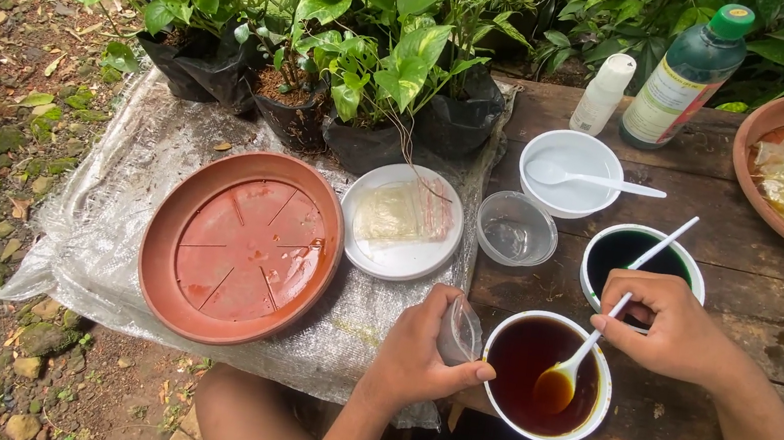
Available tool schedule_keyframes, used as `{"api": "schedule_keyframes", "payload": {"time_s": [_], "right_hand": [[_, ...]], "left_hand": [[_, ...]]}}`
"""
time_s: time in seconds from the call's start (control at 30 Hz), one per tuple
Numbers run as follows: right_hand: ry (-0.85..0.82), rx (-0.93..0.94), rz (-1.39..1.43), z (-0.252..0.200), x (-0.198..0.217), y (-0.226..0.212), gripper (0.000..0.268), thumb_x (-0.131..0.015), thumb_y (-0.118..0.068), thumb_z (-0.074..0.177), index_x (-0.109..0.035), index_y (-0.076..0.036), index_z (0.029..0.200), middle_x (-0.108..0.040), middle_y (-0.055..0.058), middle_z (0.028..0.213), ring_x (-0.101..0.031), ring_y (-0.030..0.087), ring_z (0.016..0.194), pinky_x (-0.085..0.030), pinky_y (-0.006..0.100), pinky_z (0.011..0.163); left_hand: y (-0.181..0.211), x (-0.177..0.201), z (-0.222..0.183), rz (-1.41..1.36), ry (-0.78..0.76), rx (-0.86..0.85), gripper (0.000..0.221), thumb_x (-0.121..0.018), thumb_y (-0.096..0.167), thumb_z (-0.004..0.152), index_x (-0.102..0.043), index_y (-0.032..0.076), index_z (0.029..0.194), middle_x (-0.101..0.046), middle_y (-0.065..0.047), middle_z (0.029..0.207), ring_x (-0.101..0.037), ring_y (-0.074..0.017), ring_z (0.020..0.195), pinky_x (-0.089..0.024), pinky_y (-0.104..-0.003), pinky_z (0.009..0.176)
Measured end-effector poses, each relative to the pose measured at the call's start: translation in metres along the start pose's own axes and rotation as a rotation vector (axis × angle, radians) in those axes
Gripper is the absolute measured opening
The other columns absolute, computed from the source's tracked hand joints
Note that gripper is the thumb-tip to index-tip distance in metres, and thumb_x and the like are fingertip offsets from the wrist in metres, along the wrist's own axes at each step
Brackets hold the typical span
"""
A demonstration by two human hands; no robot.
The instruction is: Mixing and preparing liquid samples by stirring and transferring small amounts of liquid between containers using a spoon.
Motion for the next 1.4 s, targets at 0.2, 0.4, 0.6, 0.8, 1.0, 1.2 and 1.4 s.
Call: {"api": "schedule_keyframes", "payload": {"time_s": [0.2,0.4,0.6,0.8,1.0,1.2,1.4], "right_hand": [[-0.008,-0.013,0.013,0.002,-0.001,-0.005,0.018,-0.077,-0.026,0.084,-0.075,-0.015,0.070,-0.068,-0.003,0.064,-0.045,0.010,0.050,-0.036,0.025,0.050],[0.099,-0.139,-0.052,-0.002,0.009,0.016,0.016,-0.075,-0.020,0.084,-0.070,-0.013,0.070,-0.060,-0.002,0.061,-0.042,0.010,0.050,-0.035,0.027,0.051],[0.013,-0.027,0.027,-0.002,0.003,0.013,0.022,-0.074,-0.015,0.080,-0.060,-0.013,0.064,-0.057,-0.002,0.061,-0.042,0.011,0.052,-0.035,0.027,0.051],[-0.061,-0.087,-0.002,0.001,-0.004,0.005,0.023,-0.078,-0.030,0.084,-0.075,-0.014,0.069,-0.065,-0.004,0.064,-0.045,0.009,0.051,-0.036,0.026,0.052],[0.081,-0.173,0.009,-0.002,0.006,0.015,0.015,-0.075,-0.019,0.087,-0.073,-0.011,0.073,-0.062,-0.001,0.063,-0.043,0.010,0.053,-0.036,0.027,0.054],[0.052,-0.065,0.045,-0.001,0.005,0.014,0.022,-0.075,-0.010,0.080,-0.062,-0.011,0.064,-0.057,-0.001,0.063,-0.041,0.012,0.053,-0.034,0.027,0.052],[-0.048,-0.084,-0.013,0.001,-0.004,0.004,0.025,-0.077,-0.030,0.084,-0.072,-0.013,0.066,-0.062,-0.003,0.064,-0.044,0.011,0.053,-0.036,0.027,0.054]], "left_hand": [[0.004,0.002,0.000,-0.017,0.018,-0.038,0.078,-0.059,0.077,0.073,-0.049,0.009,0.109,-0.058,0.001,0.085,-0.055,-0.0120,0.070,-0.049,-0.029,0.062],[0.001,0.001,0.000,-0.027,0.029,-0.038,0.079,-0.061,0.077,0.072,-0.049,0.009,0.109,-0.059,0.001,0.085,-0.056,-0.0123,0.071,-0.048,-0.030,0.062],[0.003,0.003,0.000,-0.021,0.038,-0.041,0.076,-0.061,0.076,0.072,-0.050,0.010,0.106,-0.055,0.003,0.083,-0.051,-0.0116,0.069,-0.045,-0.030,0.061],[0.005,0.003,-0.001,-0.025,0.026,-0.051,0.075,-0.060,0.077,0.073,-0.049,0.010,0.106,-0.057,0.002,0.084,-0.054,-0.0122,0.070,-0.048,-0.030,0.062],[0.001,0.001,0.000,-0.014,0.019,-0.038,0.074,-0.060,0.077,0.073,-0.050,0.010,0.105,-0.052,0.005,0.078,-0.047,-0.0097,0.064,-0.043,-0.028,0.058],[0.001,0.001,0.000,-0.009,0.022,-0.040,0.077,-0.059,0.078,0.072,-0.050,0.010,0.107,-0.054,0.004,0.079,-0.050,-0.0103,0.065,-0.045,-0.028,0.059],[0.002,0.001,-0.001,-0.022,0.018,-0.037,0.075,-0.060,0.078,0.072,-0.049,0.011,0.105,-0.059,0.003,0.082,-0.055,-0.0112,0.068,-0.049,-0.028,0.060]]}}
Point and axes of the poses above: each hand's wrist, its own z-axis towards the middle knuckle, its own x-axis out of the back of the hand, y = z × x, the point moved 7 cm from there along z, towards the middle knuckle
